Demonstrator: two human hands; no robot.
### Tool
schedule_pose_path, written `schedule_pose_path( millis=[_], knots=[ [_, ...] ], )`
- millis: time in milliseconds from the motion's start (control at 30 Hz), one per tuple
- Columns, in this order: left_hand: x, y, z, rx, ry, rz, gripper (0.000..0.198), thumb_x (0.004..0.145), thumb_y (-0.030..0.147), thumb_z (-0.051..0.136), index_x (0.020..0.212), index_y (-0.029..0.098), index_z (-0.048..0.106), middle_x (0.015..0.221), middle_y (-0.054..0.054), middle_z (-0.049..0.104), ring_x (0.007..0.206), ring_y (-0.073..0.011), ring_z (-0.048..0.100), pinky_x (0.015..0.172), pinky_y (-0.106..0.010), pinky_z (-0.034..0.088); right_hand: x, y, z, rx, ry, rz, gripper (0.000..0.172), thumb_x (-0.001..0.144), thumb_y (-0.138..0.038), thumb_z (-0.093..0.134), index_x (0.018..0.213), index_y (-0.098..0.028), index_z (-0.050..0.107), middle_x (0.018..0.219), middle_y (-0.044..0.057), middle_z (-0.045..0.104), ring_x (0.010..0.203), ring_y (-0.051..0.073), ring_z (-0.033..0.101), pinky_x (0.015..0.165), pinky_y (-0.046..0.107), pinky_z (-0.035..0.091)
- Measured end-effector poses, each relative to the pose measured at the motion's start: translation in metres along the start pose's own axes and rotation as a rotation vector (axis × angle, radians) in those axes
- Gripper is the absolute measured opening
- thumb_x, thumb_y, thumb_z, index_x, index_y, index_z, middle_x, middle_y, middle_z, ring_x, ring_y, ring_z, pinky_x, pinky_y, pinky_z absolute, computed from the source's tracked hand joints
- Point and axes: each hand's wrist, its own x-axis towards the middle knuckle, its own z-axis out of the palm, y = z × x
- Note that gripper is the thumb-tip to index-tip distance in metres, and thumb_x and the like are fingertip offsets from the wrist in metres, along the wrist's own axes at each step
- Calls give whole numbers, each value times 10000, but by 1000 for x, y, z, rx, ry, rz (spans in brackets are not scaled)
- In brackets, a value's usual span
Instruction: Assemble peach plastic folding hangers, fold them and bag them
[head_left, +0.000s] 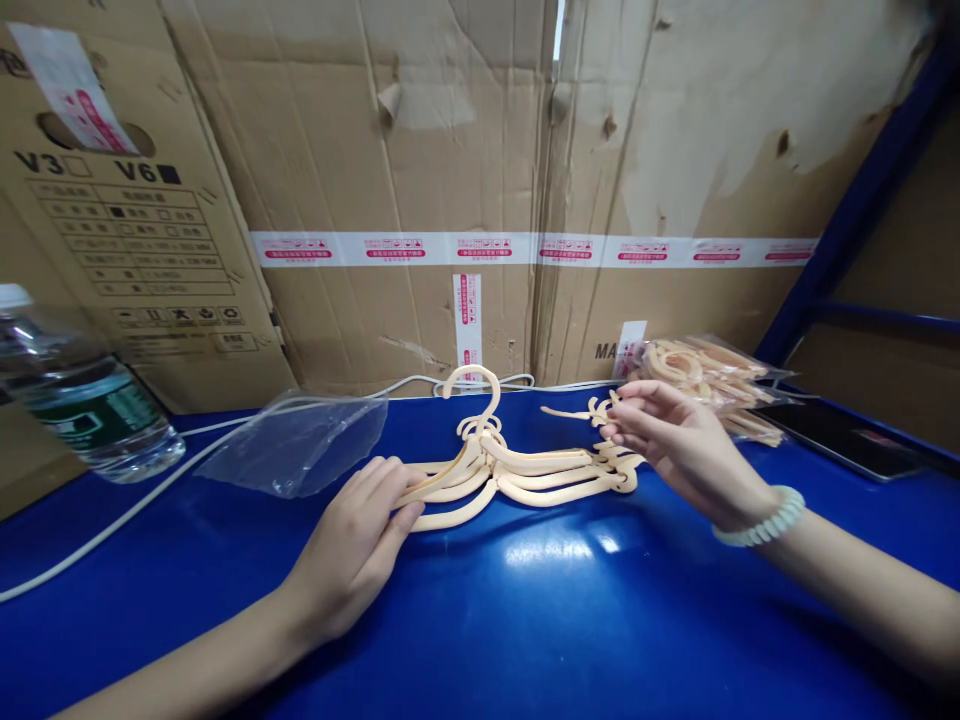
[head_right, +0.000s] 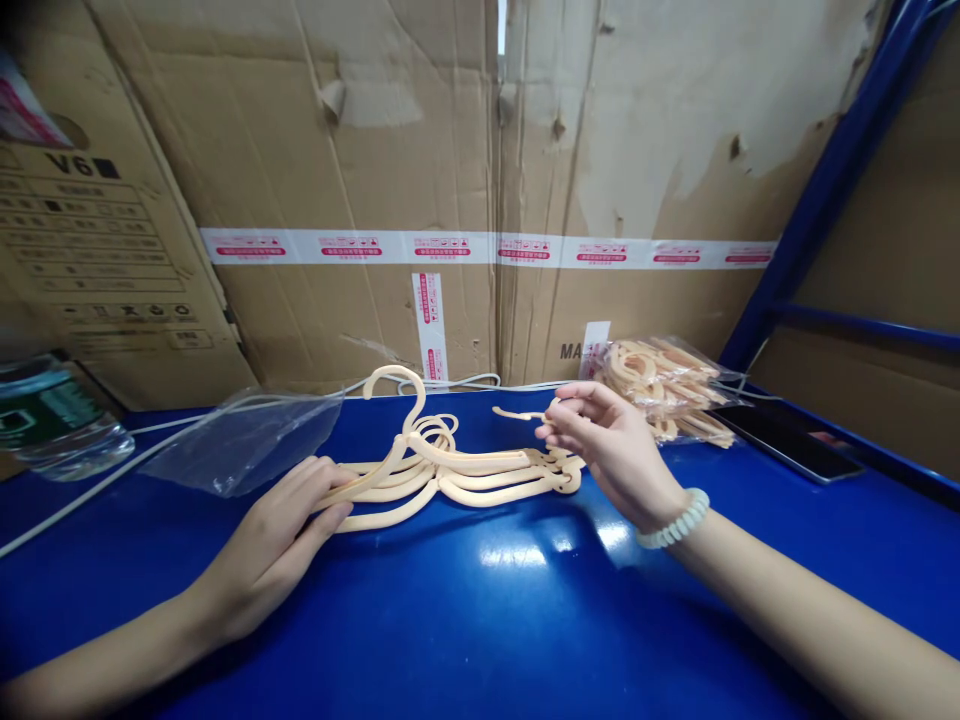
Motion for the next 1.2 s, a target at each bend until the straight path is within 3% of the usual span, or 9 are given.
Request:
schedule_pose_path(
  millis=[200, 333, 400, 533, 767, 933, 1200],
  knots=[
    [0, -2, 1, 7, -12, -10, 229, 977, 272, 371, 974, 205, 590, 913, -56, 607, 863, -237, 526, 816, -372, 421, -2, 5, 1, 99, -32, 226, 710, 589, -153, 884, 1202, -305, 560, 916, -33, 660, 814, 136, 709, 820, 259, 574],
    [-1, -3, 2, 14, -20, -9, 236, 982, 273, 363, 1004, 207, 589, 959, -61, 628, 899, -240, 538, 837, -388, 424, 5, 8, -5, 75, -131, 306, 377, 592, -231, 892, 883, -189, 657, 840, -5, 657, 865, 153, 692, 892, 280, 540],
    [-1, -3, 1, 23, -15, 1, 226, 980, 267, 371, 1015, 213, 588, 977, -58, 635, 911, -241, 547, 855, -398, 423, 8, 10, -8, 18, -197, 299, 302, 619, -274, 881, 764, -171, 637, 801, 2, 655, 837, 153, 676, 860, 286, 539],
    [-1, 0, 0, 47, 0, 14, 212, 973, 247, 386, 984, 216, 595, 980, -54, 655, 923, -240, 569, 869, -395, 436, 9, 10, -11, -80, -287, 344, 315, 645, -342, 865, 763, -153, 643, 840, 38, 679, 713, 123, 626, 747, 279, 549],
    [0, 4, -2, 45, -7, 30, 218, 978, 242, 378, 942, 214, 591, 936, -51, 650, 901, -239, 570, 834, -376, 437, 7, 7, -11, -18, -414, 519, 256, 703, -336, 835, 777, -147, 678, 824, 20, 674, 787, 113, 657, 821, 242, 555],
    [0, 4, -3, 1, -27, 35, 209, 987, 230, 369, 926, 204, 567, 923, -55, 622, 884, -237, 548, 874, -401, 409, 6, 7, -9, -18, -447, 565, 210, 753, -298, 803, 797, -136, 677, 829, 29, 701, 728, 91, 682, 707, 178, 571],
    [0, 4, -2, -13, -14, 37, 198, 983, 221, 377, 949, 206, 572, 943, -61, 622, 891, -236, 540, 832, -387, 419, 4, 0, -7, 28, -471, 618, 237, 767, -302, 789, 792, -151, 608, 882, 71, 733, 860, 172, 735, 715, 213, 582]
  ],
)
